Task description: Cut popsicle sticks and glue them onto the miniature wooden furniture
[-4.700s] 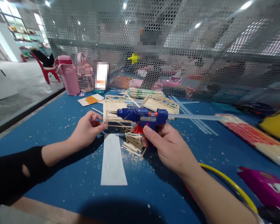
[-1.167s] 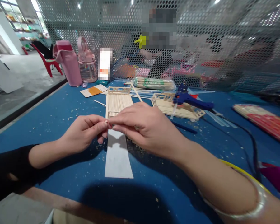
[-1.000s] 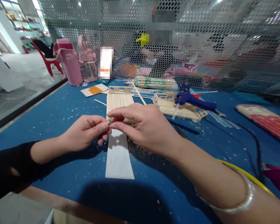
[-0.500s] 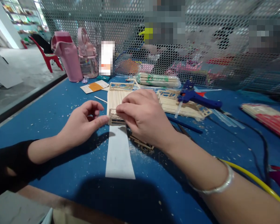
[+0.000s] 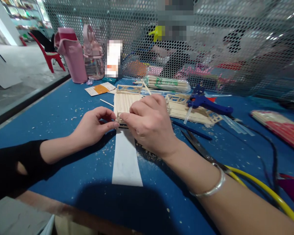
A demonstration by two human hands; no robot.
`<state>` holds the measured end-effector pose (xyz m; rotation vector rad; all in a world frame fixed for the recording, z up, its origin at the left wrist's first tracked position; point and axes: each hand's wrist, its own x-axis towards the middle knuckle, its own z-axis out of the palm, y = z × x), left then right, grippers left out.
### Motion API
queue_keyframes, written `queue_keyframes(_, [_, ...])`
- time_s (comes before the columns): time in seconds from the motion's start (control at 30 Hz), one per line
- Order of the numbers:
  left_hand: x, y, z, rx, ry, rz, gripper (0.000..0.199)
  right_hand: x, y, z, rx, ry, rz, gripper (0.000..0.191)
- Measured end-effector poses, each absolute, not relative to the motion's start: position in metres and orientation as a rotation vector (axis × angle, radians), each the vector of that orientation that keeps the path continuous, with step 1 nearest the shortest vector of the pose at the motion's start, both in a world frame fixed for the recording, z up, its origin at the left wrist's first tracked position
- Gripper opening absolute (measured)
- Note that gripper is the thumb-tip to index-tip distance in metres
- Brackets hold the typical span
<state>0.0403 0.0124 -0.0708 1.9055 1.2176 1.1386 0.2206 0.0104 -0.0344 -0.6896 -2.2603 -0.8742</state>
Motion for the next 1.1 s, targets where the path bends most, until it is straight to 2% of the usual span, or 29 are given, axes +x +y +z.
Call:
queue_keyframes(0.3, [0.040,0.013,-0.070,1.891,1.215,1.114,0.009,0.220,0.011,-0.035,-0.798,-2.303,-0.763,0.022])
queue_keyframes(0.8, [0.040,0.014,-0.069,1.844,1.205,1.163,0.012,0.217,0.013,-0.046,-0.720,-2.235,-0.658,0.018])
queue_keyframes(0.97, [0.039,0.014,-0.069,1.851,1.192,1.151,0.011,0.220,0.012,-0.045,-0.674,-2.241,-0.546,0.010])
queue_keyframes(1.0, [0.039,0.014,-0.068,1.849,1.189,1.147,0.011,0.220,0.011,-0.043,-0.681,-2.245,-0.513,0.011])
queue_keyframes(1.1, [0.039,0.013,-0.069,1.841,1.188,1.145,0.010,0.221,0.006,-0.038,-0.790,-2.217,-0.383,0.029])
